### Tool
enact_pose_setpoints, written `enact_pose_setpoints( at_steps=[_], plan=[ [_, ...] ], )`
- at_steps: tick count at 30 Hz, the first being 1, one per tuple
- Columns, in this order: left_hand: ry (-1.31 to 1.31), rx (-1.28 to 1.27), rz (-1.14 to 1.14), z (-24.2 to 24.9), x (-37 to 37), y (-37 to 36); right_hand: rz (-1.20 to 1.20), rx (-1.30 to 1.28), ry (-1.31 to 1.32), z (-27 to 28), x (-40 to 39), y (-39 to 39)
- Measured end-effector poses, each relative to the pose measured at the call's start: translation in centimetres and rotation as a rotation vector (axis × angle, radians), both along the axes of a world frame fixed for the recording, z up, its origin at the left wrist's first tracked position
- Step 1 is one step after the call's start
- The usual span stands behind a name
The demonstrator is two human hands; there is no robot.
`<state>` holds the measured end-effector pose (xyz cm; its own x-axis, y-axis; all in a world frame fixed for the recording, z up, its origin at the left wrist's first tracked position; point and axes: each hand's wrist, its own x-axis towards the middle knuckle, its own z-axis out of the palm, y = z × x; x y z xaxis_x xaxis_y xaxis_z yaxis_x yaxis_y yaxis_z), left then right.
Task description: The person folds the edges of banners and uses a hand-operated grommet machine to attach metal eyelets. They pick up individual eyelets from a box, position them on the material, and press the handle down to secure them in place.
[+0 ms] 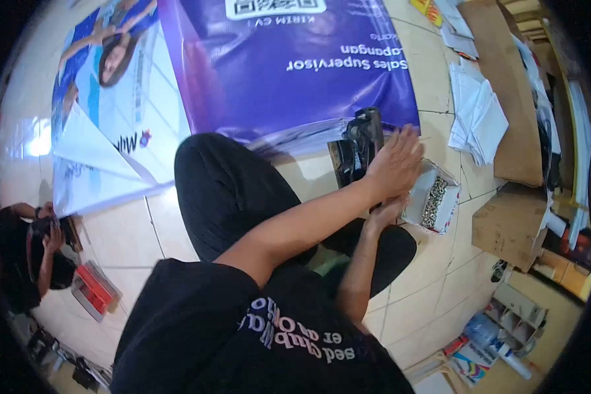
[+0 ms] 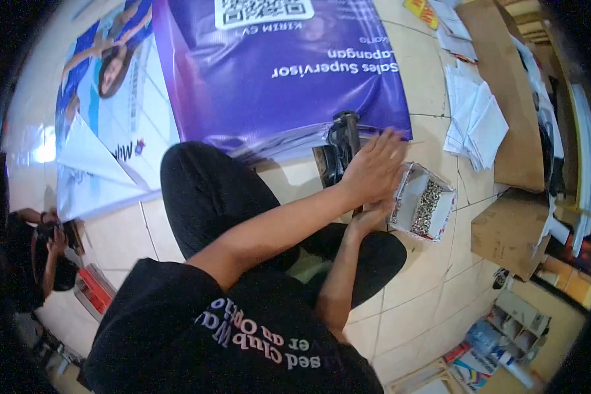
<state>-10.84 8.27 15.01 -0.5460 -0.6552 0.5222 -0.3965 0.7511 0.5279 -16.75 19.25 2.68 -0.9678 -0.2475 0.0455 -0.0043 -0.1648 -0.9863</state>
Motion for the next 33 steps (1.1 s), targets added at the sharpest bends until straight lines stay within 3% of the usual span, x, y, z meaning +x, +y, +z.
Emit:
enact_pose_setpoints(
  at_steps=[1,2,4,6,8,9,10,12,15,17,18,20,22,24,25,27,31,33],
  plan=[
    [-0.204,-0.048,-0.06,0.1,0.1,-0.1,0.155,0.0,-0.081,2.6,0.5,0.2],
    [-0.22,-0.092,-0.062,0.1,0.5,-1.2,0.312,-0.017,-0.168,5.0,1.9,-0.2],
    [-0.136,0.093,-0.191,0.5,0.1,-0.3,0.232,-0.039,-0.283,5.7,2.8,0.0],
    [-0.081,0.064,-0.205,1.9,0.8,-0.4,0.195,-0.051,-0.355,6.0,2.1,0.1],
    [0.267,0.269,-0.283,2.7,2.1,-0.6,0.284,0.37,0.226,3.7,1.1,1.1],
    [0.428,0.403,-0.284,2.6,2.9,-0.7,0.374,0.243,0.02,2.9,0.0,1.4],
    [0.584,0.54,-0.28,2.3,4.2,-0.6,0.386,0.255,0.028,4.1,-0.5,1.8],
    [0.387,0.495,-0.164,2.2,7.5,-2.4,0.582,0.571,0.206,8.6,-0.2,1.6],
    [0.186,0.668,-0.106,0.1,10.1,-5.9,0.78,0.54,0.082,12.6,0.3,1.3],
    [-0.398,0.735,-0.124,-2.7,10.8,-7.5,1.0,0.35,-0.212,13.1,-0.5,1.2],
    [-0.389,0.741,-0.112,-4.6,11.1,-7.5,1.013,0.357,-0.209,12.1,-1.4,1.0],
    [-0.296,0.282,-0.058,-7.3,11.5,-6.8,0.954,0.292,-0.239,9.4,-2.9,0.6],
    [-0.297,0.27,-0.071,-9.0,10.5,-7.7,0.871,0.356,-0.246,8.1,-2.1,-1.4],
    [-0.241,0.181,0.033,-11.9,9.9,-8.5,0.847,0.564,0.035,9.1,1.6,-4.3],
    [-0.242,0.194,0.042,-11.9,10.1,-8.5,0.859,0.574,0.031,8.3,2.2,-5.5],
    [-0.462,0.454,-0.109,-11.1,10.7,-9.0,0.759,1.039,0.291,6.8,2.8,-7.4],
    [-0.407,0.381,-0.136,-12.4,10.4,-9.2,0.66,1.056,0.374,6.6,3.3,-7.0],
    [-0.459,0.505,-0.144,-11.9,10.8,-10.0,0.707,1.124,0.347,7.1,3.0,-6.9]
  ],
)
